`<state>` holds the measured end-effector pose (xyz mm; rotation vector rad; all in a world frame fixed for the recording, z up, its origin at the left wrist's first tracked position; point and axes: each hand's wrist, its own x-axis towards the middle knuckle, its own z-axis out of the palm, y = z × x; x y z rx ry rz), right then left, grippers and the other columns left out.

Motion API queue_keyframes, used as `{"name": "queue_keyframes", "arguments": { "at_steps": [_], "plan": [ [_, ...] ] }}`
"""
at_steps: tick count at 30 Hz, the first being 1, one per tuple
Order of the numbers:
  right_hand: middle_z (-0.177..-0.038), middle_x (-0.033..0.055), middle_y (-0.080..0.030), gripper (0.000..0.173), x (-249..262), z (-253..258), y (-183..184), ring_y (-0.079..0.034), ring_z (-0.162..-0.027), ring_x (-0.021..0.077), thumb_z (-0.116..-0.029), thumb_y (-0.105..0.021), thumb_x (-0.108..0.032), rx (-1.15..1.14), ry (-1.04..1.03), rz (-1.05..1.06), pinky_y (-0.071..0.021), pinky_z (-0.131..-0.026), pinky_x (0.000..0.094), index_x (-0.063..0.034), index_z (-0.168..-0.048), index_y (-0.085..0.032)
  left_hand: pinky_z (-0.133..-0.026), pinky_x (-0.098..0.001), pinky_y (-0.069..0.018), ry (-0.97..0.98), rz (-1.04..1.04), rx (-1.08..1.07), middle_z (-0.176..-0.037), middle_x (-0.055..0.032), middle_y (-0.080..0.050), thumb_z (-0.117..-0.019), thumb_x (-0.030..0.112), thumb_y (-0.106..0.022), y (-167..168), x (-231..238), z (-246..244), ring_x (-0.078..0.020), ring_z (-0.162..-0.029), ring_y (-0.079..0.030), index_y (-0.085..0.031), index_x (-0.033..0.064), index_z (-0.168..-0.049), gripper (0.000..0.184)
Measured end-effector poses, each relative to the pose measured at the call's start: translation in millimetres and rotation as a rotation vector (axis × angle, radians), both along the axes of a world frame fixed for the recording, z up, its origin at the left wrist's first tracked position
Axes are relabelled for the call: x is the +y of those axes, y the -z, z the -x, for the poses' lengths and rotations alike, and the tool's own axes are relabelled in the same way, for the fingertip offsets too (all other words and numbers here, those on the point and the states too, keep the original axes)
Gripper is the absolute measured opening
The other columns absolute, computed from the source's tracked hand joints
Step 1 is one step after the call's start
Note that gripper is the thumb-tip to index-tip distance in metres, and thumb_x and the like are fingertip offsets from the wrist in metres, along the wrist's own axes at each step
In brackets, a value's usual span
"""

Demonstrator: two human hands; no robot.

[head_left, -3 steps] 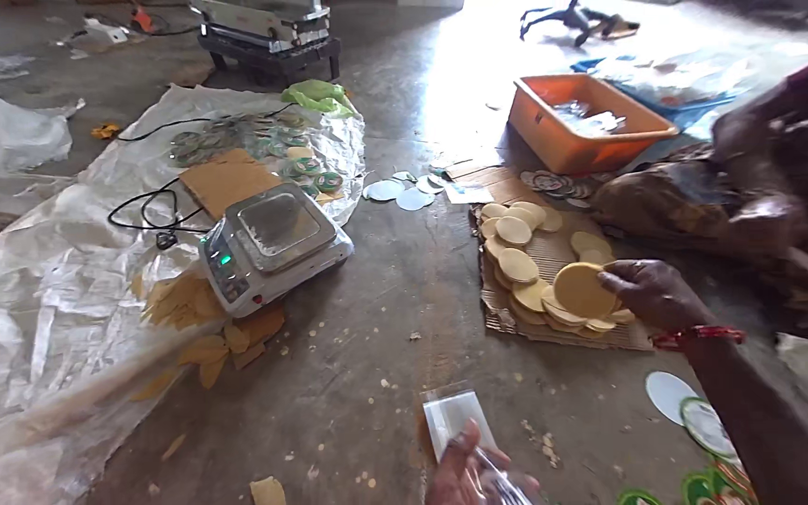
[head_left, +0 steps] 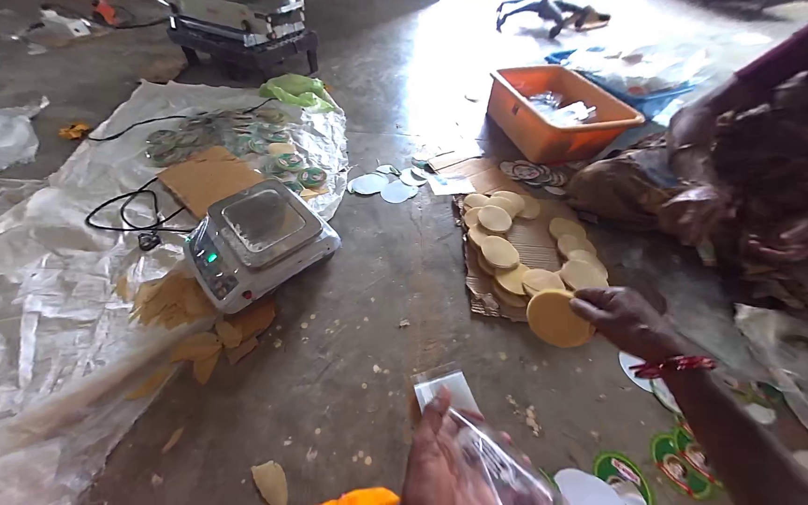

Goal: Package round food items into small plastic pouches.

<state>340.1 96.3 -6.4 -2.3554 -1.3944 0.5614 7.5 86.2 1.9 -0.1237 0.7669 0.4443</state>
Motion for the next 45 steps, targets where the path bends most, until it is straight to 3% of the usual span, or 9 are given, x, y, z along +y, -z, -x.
{"name": "queue_keyframes", "arguments": {
  "at_steps": [3, 6, 8, 12, 15, 20, 26, 38, 45],
  "plan": [
    [-0.092, 0.0242, -0.070, 0.020, -52, 47, 46, -0.068, -0.090, 0.0429, -0.1029, -0.059, -0.014, -0.097, -0.038, 0.182, -0.0520, -0.083, 0.0637, 0.0019, -0.103, -0.072, -0.069, -0.0578, -0.0603, -0.047, 0.063, 0.018, -0.093, -0.0223, -0.067, -0.1060, 0.058, -0.033, -4, 8, -2, -0.0434, -0.080, -0.071, -0.049, 0.0059, -0.113, 0.055],
    [-0.109, 0.0252, -0.072, 0.029, -82, 73, 89, -0.069, -0.105, 0.0454, -0.0979, -0.065, -0.014, -0.095, -0.002, 0.270, -0.0517, -0.092, 0.0650, -0.0037, -0.124, -0.069, -0.073, -0.0593, -0.0581, -0.070, 0.085, 0.026, -0.107, -0.0276, -0.061, -0.1042, 0.061, -0.033, -3, 13, -4, -0.0460, -0.086, -0.067, -0.040, 0.0060, -0.138, 0.065],
    [-0.108, 0.0246, -0.072, 0.028, -95, 75, 91, -0.069, -0.104, 0.0435, -0.0940, -0.069, -0.010, -0.033, 0.088, 0.120, -0.0509, -0.093, 0.0656, -0.0025, -0.121, -0.072, -0.077, -0.0603, -0.0571, -0.077, 0.092, 0.050, -0.115, -0.0301, -0.059, -0.1031, 0.063, -0.033, -2, 15, -5, -0.0481, -0.091, -0.066, -0.037, 0.0086, -0.145, 0.069],
    [-0.096, 0.0049, -0.074, 0.029, -120, 102, 10, -0.072, -0.089, 0.0124, -0.0850, -0.072, -0.015, 0.339, 0.319, -0.509, -0.0618, -0.081, 0.0346, -0.0016, -0.111, -0.070, -0.077, -0.0599, -0.0572, -0.086, 0.075, 0.076, -0.119, -0.0329, -0.057, -0.1023, 0.065, -0.033, -1, 16, -6, -0.0496, -0.092, -0.065, -0.031, 0.0122, -0.151, 0.072],
    [-0.098, -0.0005, -0.076, 0.030, -138, 147, -70, -0.074, -0.089, 0.0117, -0.0826, -0.078, -0.012, 0.635, 0.203, -0.757, -0.0638, -0.079, 0.0297, -0.0105, -0.112, -0.070, -0.080, -0.0603, -0.0559, -0.064, 0.077, 0.049, -0.125, -0.0339, -0.055, -0.1015, 0.066, -0.033, -2, 13, -5, -0.0504, -0.097, -0.064, -0.027, 0.0164, -0.155, 0.073],
    [-0.102, -0.0029, -0.075, 0.033, -141, 191, -115, -0.072, -0.091, 0.0033, -0.0864, -0.075, -0.026, 0.106, -0.150, -0.519, -0.0626, -0.078, 0.0260, -0.0118, -0.116, -0.072, -0.077, -0.0554, -0.0541, -0.011, 0.026, 0.080, -0.132, -0.0292, -0.053, -0.1011, 0.069, -0.029, -7, 8, -6, -0.0442, -0.098, -0.062, -0.029, 0.0200, -0.156, 0.073],
    [-0.092, 0.0035, -0.076, 0.033, -126, 212, -112, -0.074, -0.077, 0.0222, -0.0824, -0.068, -0.030, -0.291, -0.227, -0.326, -0.0600, -0.062, 0.0501, -0.0169, -0.112, -0.074, -0.072, -0.0554, -0.0542, -0.052, -0.045, 0.095, -0.117, -0.0236, -0.059, -0.1031, 0.064, -0.034, -2, 5, -4, -0.0392, -0.092, -0.063, -0.046, 0.0107, -0.138, 0.065],
    [-0.098, 0.0017, -0.078, 0.023, -129, 237, -71, -0.075, -0.091, 0.0190, -0.0974, -0.061, -0.028, -0.341, -0.281, -0.489, -0.0619, -0.078, 0.0372, -0.0143, -0.103, -0.078, -0.072, -0.0576, -0.0555, 0.003, -0.031, -0.034, -0.115, -0.0234, -0.061, -0.1011, 0.060, -0.042, 6, 1, -5, -0.0400, -0.096, -0.065, -0.045, 0.0113, -0.136, 0.060],
    [-0.094, 0.0038, -0.077, 0.026, -136, 239, -40, -0.073, -0.084, 0.0126, -0.0907, -0.068, -0.031, -0.329, -0.021, -0.660, -0.0616, -0.072, 0.0297, -0.0091, -0.101, -0.077, -0.070, -0.0577, -0.0556, 0.023, -0.074, -0.026, -0.116, -0.0241, -0.060, -0.1045, 0.055, -0.041, 5, -9, -8, -0.0416, -0.094, -0.064, -0.043, 0.0113, -0.136, 0.054]
  ]
}}
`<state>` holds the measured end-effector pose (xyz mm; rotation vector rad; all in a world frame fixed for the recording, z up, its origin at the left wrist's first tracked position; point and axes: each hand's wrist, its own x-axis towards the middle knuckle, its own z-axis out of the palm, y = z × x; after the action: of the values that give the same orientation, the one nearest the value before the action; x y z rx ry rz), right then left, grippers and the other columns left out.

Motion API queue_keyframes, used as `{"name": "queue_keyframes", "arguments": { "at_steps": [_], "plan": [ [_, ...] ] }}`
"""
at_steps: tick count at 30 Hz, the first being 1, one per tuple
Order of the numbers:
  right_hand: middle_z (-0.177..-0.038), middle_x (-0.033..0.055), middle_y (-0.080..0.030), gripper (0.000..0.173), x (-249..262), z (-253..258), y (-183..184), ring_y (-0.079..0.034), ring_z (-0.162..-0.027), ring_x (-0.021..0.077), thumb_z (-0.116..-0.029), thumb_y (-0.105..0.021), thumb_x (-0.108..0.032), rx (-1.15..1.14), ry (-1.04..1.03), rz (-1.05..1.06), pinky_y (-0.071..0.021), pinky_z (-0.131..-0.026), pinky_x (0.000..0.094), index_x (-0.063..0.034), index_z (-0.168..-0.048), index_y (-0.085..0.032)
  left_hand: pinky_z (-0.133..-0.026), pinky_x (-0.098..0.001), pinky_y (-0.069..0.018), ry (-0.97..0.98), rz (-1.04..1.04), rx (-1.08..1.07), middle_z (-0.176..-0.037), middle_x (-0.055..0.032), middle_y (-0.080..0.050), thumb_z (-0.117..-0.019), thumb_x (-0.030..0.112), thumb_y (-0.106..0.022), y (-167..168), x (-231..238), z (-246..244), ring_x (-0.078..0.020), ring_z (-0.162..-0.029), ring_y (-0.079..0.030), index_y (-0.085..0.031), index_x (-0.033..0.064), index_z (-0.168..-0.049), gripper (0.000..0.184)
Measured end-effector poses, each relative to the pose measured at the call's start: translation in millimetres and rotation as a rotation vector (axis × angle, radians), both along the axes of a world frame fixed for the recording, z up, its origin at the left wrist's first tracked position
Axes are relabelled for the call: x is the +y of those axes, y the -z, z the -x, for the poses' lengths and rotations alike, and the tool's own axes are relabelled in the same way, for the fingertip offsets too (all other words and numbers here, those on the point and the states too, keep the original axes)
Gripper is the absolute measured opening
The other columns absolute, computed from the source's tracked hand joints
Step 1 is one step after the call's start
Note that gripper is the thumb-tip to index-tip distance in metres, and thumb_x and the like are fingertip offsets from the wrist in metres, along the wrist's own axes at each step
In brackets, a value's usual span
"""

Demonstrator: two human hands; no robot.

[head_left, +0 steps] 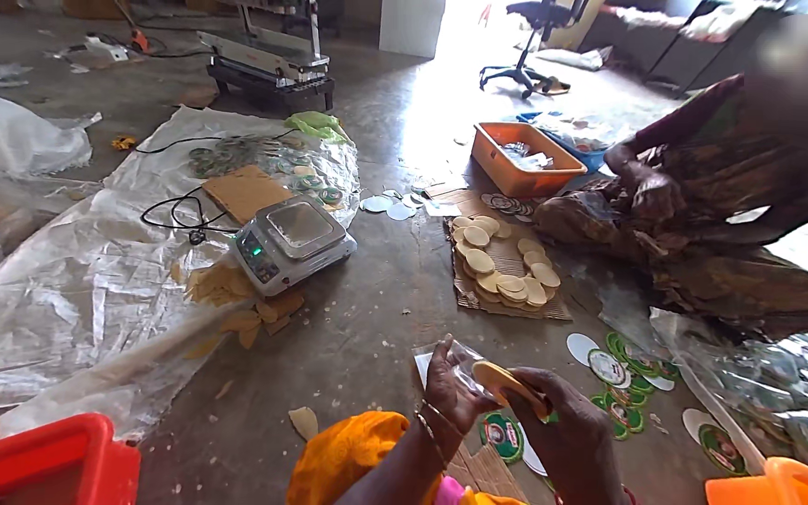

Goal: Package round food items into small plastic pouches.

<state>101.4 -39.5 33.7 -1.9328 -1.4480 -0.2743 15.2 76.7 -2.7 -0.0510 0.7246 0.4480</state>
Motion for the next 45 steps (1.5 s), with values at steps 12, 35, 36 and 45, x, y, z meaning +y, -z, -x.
{"name": "queue_keyframes", "arguments": {
  "at_steps": [12, 35, 36, 45],
  "plan": [
    [-0.096, 0.0176, -0.073, 0.030, -20, -33, 24, -0.074, -0.082, 0.0248, -0.0867, -0.075, 0.004, 1.470, 0.279, -0.199, -0.0643, -0.072, 0.0395, 0.0069, -0.114, -0.063, -0.071, -0.0378, -0.0619, 0.098, -0.551, 0.256, -0.094, -0.0163, -0.071, -0.1019, 0.014, -0.063, 12, -17, -12, -0.0234, -0.080, -0.072, -0.064, -0.0050, -0.112, 0.022],
    [-0.078, 0.0032, -0.072, 0.012, -109, -29, 34, -0.069, -0.073, 0.0111, -0.0883, -0.075, -0.014, 1.391, 0.118, 0.121, -0.0593, -0.072, 0.0295, -0.0028, -0.090, -0.073, -0.067, -0.0348, -0.0623, 1.008, -0.870, -0.057, -0.096, -0.0088, -0.075, -0.0840, 0.014, -0.081, 17, -60, 11, -0.0181, -0.079, -0.073, -0.064, 0.0015, -0.117, 0.039],
    [-0.079, 0.0051, -0.072, 0.012, -121, -22, 35, -0.069, -0.073, 0.0127, -0.0881, -0.076, -0.012, 1.417, 0.177, 0.078, -0.0595, -0.072, 0.0304, -0.0013, -0.091, -0.072, -0.072, -0.0387, -0.0632, 1.017, -0.830, -0.091, -0.102, -0.0105, -0.073, -0.0873, 0.018, -0.078, 14, -63, 15, -0.0209, -0.086, -0.073, -0.060, 0.0006, -0.122, 0.043],
    [-0.078, -0.0007, -0.073, 0.013, -234, 78, 7, -0.069, -0.071, 0.0077, -0.0812, -0.081, -0.003, 1.435, 0.301, 0.175, -0.0599, -0.072, 0.0289, -0.0038, -0.091, -0.073, -0.062, -0.0284, -0.0579, 1.052, -0.874, -0.012, -0.074, -0.0009, -0.070, -0.0896, 0.013, -0.076, 4, -150, 95, -0.0087, -0.063, -0.066, -0.071, 0.0032, -0.089, 0.011]
  ]
}}
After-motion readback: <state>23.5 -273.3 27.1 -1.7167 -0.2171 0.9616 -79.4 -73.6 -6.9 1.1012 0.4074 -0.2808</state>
